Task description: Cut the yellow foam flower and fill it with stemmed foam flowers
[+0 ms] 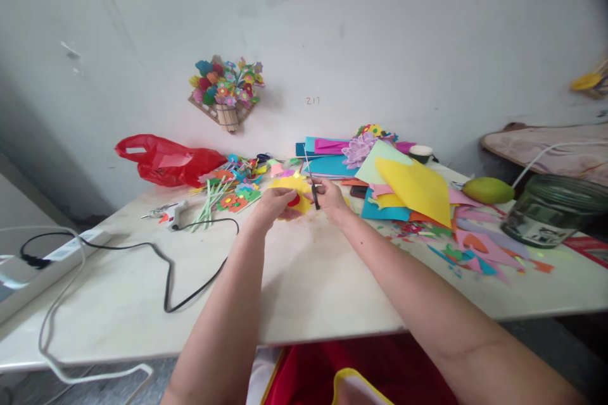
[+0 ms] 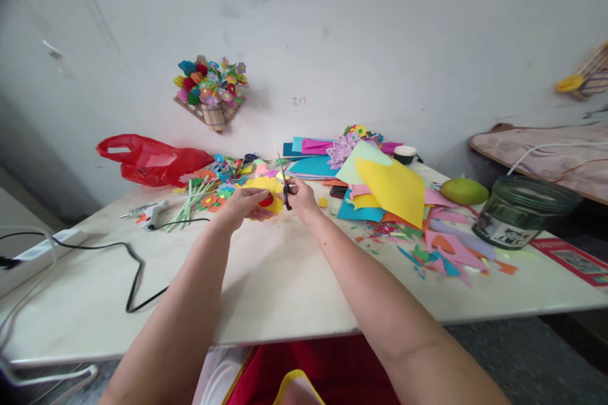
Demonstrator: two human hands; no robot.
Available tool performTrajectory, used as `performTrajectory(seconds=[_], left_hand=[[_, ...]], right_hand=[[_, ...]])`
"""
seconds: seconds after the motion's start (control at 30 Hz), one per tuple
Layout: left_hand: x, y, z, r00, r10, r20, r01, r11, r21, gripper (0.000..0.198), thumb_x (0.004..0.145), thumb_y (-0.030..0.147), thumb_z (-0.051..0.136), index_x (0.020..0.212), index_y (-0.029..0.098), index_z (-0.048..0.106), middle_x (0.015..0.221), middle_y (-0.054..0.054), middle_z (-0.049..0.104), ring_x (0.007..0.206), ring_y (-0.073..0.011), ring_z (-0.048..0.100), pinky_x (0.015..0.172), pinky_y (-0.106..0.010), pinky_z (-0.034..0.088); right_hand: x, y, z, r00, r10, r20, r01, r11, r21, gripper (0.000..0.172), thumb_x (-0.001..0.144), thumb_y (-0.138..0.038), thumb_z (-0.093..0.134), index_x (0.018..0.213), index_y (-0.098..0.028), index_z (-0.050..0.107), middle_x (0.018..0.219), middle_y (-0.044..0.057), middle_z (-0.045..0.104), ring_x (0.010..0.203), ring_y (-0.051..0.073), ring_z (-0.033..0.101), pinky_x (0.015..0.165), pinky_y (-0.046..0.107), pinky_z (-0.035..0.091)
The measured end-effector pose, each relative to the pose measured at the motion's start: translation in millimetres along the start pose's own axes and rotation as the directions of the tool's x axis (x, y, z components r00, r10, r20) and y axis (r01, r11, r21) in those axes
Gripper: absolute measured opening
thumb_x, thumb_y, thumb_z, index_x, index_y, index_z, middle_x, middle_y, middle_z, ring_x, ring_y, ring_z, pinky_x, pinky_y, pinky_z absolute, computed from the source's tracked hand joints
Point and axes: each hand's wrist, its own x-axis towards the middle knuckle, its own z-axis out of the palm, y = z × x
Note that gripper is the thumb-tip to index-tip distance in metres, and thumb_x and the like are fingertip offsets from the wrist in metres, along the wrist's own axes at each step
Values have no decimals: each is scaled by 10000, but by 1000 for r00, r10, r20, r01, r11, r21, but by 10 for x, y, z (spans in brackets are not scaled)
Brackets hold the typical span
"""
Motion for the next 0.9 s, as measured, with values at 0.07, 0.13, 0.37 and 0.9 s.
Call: performTrajectory(seconds=[0.07, 0.13, 0.37, 0.9], left_hand=[[3, 5, 21, 1000, 8, -17, -8, 1000, 16, 361, 800, 384, 593, 1021, 102, 640, 850, -105, 706, 628, -165, 682, 575, -241, 522], [12, 9, 40, 998, 15, -65, -10, 997, 81, 345, 812, 338, 568, 1057, 108, 640, 910, -114, 704, 643, -162, 680, 584, -247, 524], [19, 48, 116, 913, 295, -283, -75, 801, 594, 352, 787, 330, 567, 1102, 212, 671, 954, -87, 720, 860, -207, 665, 728, -278, 486], [101, -73, -25, 815, 369, -447, 24, 749, 662, 305, 798, 366, 515, 1048, 270, 662, 925, -33, 732, 939, -196, 652, 738, -248, 435]], right_hand=[[-9, -16, 7, 1000, 5, -3, -5, 1000, 15, 440, 502, -296, 725, 889, -175, 551, 594, -57, 571, 517, 91, 498, 510, 233, 393], [-20, -34, 17, 1000, 16, 2, -16, 1000, 26, 460, 494, -294, 736, 897, -174, 551, 601, -55, 578, 524, 94, 508, 515, 235, 397], [-45, -79, 54, 998, 15, 65, -22, 994, 108, 493, 474, -282, 763, 903, -168, 550, 669, -30, 611, 569, 106, 548, 543, 240, 417], [-33, 12, -118, 955, 113, 273, -76, 986, -145, 318, 717, -464, 626, 837, -181, 544, 629, -17, 591, 460, 68, 498, 367, 179, 224]])
